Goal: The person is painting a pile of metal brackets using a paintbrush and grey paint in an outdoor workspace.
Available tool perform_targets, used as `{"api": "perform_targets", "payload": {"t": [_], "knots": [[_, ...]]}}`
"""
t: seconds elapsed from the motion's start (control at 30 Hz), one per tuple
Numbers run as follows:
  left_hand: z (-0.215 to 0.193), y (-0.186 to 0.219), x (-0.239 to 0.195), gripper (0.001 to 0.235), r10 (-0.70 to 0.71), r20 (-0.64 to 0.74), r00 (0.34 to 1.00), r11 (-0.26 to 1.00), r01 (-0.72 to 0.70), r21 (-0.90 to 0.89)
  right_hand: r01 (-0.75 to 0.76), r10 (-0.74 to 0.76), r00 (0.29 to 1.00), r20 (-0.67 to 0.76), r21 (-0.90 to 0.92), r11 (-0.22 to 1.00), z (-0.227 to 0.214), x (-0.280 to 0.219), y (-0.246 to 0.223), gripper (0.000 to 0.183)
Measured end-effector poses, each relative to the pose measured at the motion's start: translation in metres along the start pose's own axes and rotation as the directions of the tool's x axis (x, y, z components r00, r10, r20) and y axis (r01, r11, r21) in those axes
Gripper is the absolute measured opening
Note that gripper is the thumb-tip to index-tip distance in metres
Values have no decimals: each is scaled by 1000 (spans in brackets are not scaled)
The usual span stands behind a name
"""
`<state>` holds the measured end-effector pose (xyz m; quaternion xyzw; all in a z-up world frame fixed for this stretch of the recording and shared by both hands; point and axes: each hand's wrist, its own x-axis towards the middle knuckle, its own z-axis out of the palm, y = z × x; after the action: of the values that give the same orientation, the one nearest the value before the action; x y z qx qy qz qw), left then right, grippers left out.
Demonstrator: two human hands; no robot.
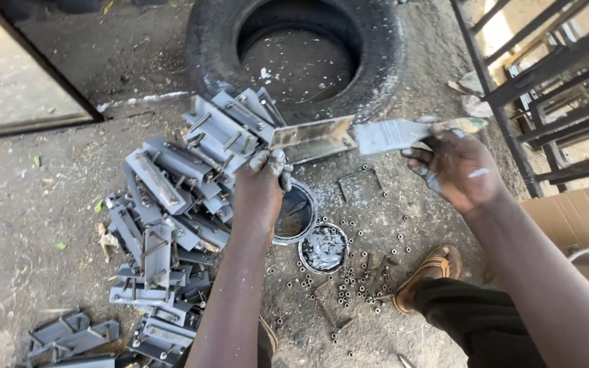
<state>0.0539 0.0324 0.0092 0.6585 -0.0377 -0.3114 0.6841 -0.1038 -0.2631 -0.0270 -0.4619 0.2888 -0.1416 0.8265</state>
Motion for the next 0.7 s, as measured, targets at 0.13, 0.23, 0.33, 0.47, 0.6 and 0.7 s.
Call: {"api": "perform_targets", "payload": {"t": [0.13,0.23,0.33,0.47,0.6,0.7], "knots": [[31,12,-21,41,-129,11,992,992,129,9,-15,-12,990,143,188,982,13,-8,2,18],[37,-6,-16,44,-172,-5,985,985,172,7,6,-35,985,171,166,986,29,-13,2,14],[43,-14,-15,37,-172,-11,985,984,172,39,9,-25,993,117,138,990,34,-17,-1,12],[49,-39,3,32,-126,20,992,988,124,88,36,-36,998,48,7,999,31,-11,2,26],[67,-7,-13,25,-82,33,996,994,80,71,2,1,1000,30,-96,995,31,-5,-2,32],[57,-20,-6,30,-84,8,996,991,82,103,67,-82,995,-55,-239,969,32,-4,-18,36]]}}
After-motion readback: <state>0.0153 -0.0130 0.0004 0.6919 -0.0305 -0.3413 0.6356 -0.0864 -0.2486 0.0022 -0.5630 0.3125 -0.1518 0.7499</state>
